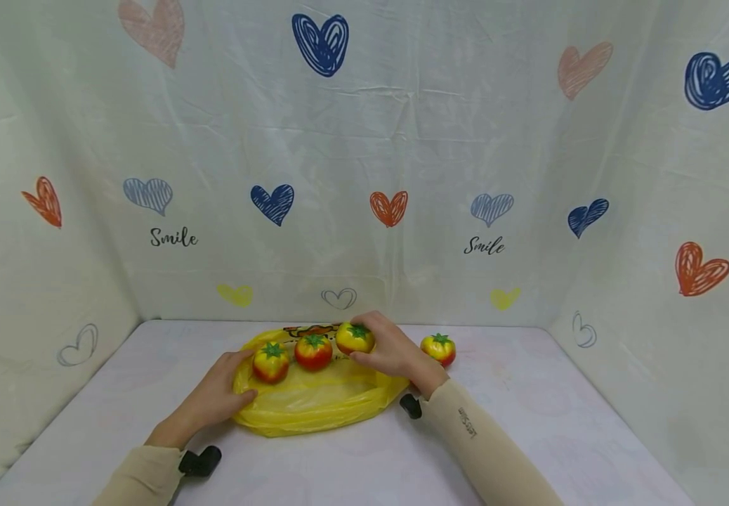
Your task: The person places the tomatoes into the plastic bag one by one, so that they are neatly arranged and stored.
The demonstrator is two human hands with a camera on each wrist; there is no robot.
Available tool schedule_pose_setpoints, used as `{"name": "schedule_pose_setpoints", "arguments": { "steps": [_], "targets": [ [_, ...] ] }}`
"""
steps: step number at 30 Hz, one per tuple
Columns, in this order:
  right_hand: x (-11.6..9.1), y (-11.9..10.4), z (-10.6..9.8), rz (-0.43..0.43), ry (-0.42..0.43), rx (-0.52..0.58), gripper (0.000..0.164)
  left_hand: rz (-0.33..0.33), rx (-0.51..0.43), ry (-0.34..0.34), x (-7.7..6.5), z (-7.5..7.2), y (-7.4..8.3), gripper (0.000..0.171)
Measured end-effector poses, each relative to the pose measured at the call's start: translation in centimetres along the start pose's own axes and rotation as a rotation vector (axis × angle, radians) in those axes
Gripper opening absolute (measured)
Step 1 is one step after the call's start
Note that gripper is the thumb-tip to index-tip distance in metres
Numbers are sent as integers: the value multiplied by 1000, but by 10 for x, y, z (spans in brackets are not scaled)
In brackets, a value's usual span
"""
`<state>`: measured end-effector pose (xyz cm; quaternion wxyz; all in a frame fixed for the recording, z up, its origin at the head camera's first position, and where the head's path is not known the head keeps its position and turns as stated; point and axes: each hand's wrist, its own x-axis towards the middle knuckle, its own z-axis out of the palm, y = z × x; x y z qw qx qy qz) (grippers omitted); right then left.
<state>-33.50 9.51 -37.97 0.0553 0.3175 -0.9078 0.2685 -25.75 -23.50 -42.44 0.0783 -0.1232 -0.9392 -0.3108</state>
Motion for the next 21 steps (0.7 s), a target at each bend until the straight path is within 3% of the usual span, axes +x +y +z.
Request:
{"name": "schedule_pose_setpoints", "arguments": {
  "steps": [5, 12, 21],
  "targets": [
    [3, -3, 3, -21, -25, -16, 53, -7, -3, -4, 0, 0, 0, 68],
    [9, -3, 8, 29, -59, -28, 54, -2, -1, 5, 0, 1, -1, 67],
    [14, 5, 12, 10, -25, -181, 55, -2, 12, 13, 1, 3, -3, 67]
  ]
}}
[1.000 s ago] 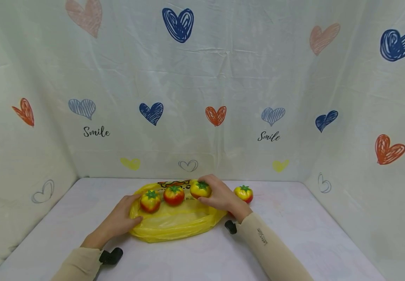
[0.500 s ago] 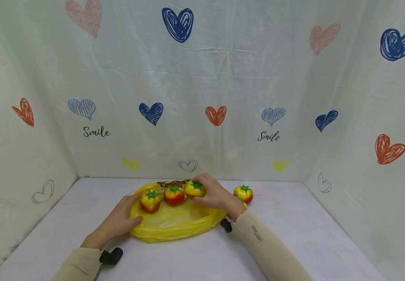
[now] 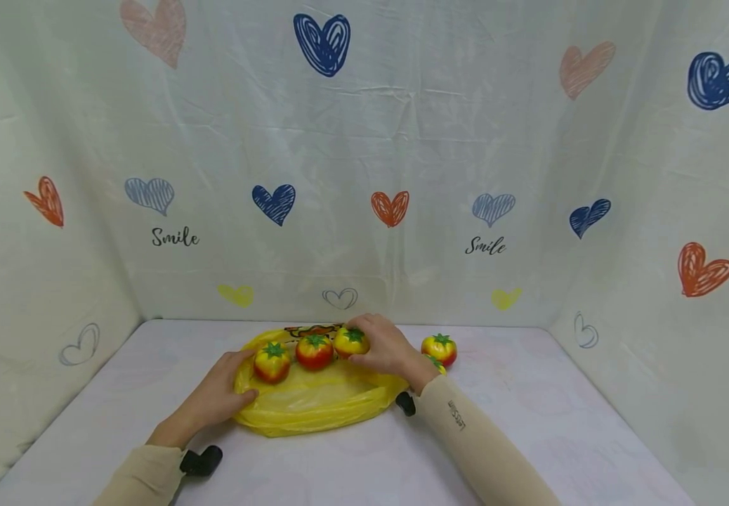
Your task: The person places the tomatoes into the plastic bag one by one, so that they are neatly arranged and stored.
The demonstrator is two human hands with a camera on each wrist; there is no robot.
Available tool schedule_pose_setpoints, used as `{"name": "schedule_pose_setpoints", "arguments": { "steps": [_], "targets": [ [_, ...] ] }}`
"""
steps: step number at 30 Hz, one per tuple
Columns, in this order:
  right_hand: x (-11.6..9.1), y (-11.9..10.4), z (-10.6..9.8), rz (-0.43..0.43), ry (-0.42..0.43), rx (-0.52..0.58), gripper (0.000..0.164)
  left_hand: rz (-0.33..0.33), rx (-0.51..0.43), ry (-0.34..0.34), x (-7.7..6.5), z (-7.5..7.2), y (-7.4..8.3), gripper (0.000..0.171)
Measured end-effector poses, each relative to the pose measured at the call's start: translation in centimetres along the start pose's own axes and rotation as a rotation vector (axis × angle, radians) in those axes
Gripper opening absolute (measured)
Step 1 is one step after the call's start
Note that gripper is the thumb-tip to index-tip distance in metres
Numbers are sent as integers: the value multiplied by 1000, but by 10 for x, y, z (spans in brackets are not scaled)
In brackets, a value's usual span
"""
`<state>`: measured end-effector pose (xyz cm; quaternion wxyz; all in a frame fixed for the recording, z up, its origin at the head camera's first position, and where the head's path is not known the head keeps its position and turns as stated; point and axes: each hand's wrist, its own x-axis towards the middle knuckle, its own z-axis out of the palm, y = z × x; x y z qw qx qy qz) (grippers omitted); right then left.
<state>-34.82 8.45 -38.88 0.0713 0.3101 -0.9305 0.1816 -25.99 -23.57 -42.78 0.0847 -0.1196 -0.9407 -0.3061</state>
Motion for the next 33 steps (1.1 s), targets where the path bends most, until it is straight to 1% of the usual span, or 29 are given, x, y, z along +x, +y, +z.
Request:
{"name": "schedule_pose_setpoints", "arguments": {
  "steps": [6, 9, 15, 18, 25, 33],
  "targets": [
    [0, 2, 1, -20, 2, -59, 53, -14, -6, -8, 0, -1, 2, 67],
    [1, 3, 2, -12, -11, -45, 53, -26, -9, -15, 0, -1, 3, 68],
    [2, 4, 4, 29, -60, 1, 56, -27, -12, -16, -1, -1, 4, 68],
    [3, 6, 5, 30, -67, -7, 56, -30, -13, -18, -1, -1, 4, 69],
    [4, 10, 7, -4, -66, -62, 54, -18, -9, -9, -1, -1, 4, 68],
    [7, 13, 12, -6, -87, -68, 53, -17, -9, -8, -1, -1, 4, 68]
  ]
}}
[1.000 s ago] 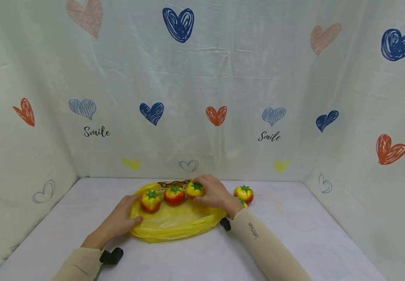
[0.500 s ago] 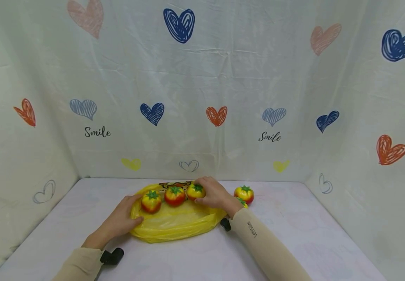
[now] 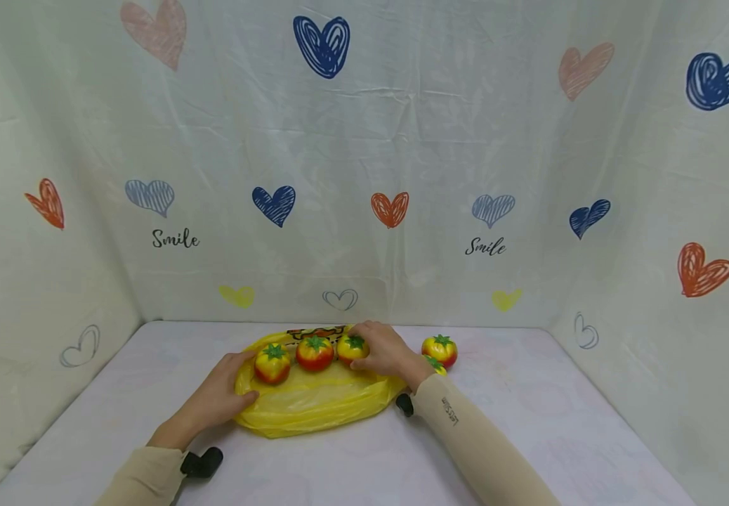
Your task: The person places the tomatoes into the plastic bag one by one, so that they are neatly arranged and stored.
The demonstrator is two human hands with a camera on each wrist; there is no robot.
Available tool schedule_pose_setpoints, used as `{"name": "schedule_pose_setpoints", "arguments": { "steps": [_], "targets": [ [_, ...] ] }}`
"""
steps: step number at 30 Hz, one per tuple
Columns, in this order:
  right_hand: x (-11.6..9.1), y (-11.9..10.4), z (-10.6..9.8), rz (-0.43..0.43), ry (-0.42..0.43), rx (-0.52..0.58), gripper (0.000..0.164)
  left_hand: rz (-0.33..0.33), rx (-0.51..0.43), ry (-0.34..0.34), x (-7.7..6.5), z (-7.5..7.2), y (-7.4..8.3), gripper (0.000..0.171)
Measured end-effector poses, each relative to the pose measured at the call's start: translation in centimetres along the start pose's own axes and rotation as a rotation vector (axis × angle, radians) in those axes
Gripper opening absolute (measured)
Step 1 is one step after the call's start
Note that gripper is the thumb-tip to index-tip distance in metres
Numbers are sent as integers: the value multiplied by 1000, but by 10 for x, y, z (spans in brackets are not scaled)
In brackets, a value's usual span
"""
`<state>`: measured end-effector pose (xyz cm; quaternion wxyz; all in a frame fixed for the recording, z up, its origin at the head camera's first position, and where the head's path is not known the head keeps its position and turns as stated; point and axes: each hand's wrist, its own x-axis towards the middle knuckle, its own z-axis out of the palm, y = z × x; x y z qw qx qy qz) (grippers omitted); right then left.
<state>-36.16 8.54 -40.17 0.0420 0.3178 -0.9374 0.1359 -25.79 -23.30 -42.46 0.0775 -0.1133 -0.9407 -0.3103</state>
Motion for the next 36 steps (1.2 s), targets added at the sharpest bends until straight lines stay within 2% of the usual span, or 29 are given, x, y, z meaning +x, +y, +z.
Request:
{"name": "schedule_pose_setpoints", "arguments": {
  "steps": [22, 30, 36],
  "targets": [
    [-2, -3, -3, 34, -20, 4, 54, -1, 6, -1, 0, 1, -1, 69],
    [-8, -5, -12, 39, -2, 43, 52, 1, 9, -5, 0, 0, 0, 68],
    [-14, -8, -26, 29, 16, 86, 51, 6, 5, -5, -1, -1, 1, 68]
  ]
}}
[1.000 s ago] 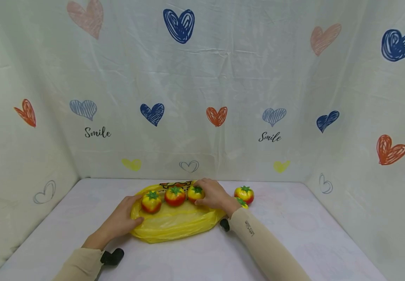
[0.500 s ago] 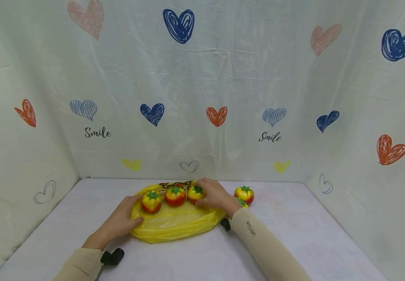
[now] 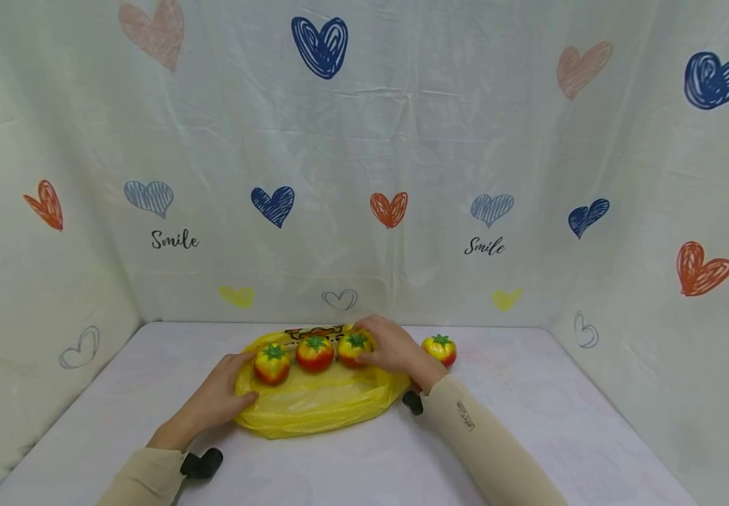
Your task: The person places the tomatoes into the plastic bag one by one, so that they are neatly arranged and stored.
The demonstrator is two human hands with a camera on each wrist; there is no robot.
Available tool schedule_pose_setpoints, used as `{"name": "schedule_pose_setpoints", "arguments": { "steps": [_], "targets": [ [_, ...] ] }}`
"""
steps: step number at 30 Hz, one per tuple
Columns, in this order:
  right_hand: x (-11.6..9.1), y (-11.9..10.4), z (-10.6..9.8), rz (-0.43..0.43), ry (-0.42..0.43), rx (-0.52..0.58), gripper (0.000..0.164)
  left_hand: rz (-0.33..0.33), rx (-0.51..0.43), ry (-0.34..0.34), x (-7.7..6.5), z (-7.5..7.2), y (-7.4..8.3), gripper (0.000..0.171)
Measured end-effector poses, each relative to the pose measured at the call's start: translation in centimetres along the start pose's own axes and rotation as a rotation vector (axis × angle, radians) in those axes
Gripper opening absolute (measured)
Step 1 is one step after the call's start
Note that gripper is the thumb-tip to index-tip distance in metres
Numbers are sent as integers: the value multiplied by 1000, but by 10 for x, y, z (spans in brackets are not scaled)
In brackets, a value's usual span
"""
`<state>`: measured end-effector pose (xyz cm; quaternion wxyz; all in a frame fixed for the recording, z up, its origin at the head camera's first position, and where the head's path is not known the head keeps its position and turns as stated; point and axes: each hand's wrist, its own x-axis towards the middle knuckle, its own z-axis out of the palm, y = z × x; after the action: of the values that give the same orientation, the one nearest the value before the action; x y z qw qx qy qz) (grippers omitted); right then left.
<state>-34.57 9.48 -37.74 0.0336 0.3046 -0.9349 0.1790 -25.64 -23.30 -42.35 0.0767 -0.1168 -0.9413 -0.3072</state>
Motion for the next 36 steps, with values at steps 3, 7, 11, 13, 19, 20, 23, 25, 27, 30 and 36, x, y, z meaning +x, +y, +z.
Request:
{"name": "schedule_pose_setpoints", "arguments": {
  "steps": [3, 7, 11, 13, 19, 20, 23, 25, 27, 30, 36],
  "targets": [
    [-4, -2, -7, 14, 5, 37, 51, 2, -3, 4, 0, 1, 0, 68],
    [-11, 0, -14, 25, 12, 77, 51, 2, -7, 9, 1, 1, -1, 68],
    [-20, 4, -20, 32, 30, 98, 50, 4, -6, 12, 2, 3, -2, 68],
    [-24, 7, -23, 33, 48, 102, 49, 8, -4, 12, 2, 3, -2, 68],
    [-38, 15, -33, 31, 122, 102, 46, 3, -1, 10, 1, 2, -1, 68],
    [-41, 16, -34, 33, 132, 96, 46, -1, 1, 7, 1, 2, -1, 68],
    [-48, 21, -37, 36, 160, 89, 45, -9, 3, 0, 1, 1, -1, 68],
    [-53, 25, -39, 38, 176, 81, 44, -10, 3, -2, 0, 1, 0, 68],
    [-58, 29, -40, 43, 189, 81, 43, -11, 0, -3, 0, 1, 0, 68],
    [-65, 35, -42, 55, 202, 81, 43, -15, 0, -4, 0, 1, 1, 69],
    [-78, 45, -44, 67, 224, 89, 43, -8, 3, -2, 0, 1, 0, 68]
  ]
}}
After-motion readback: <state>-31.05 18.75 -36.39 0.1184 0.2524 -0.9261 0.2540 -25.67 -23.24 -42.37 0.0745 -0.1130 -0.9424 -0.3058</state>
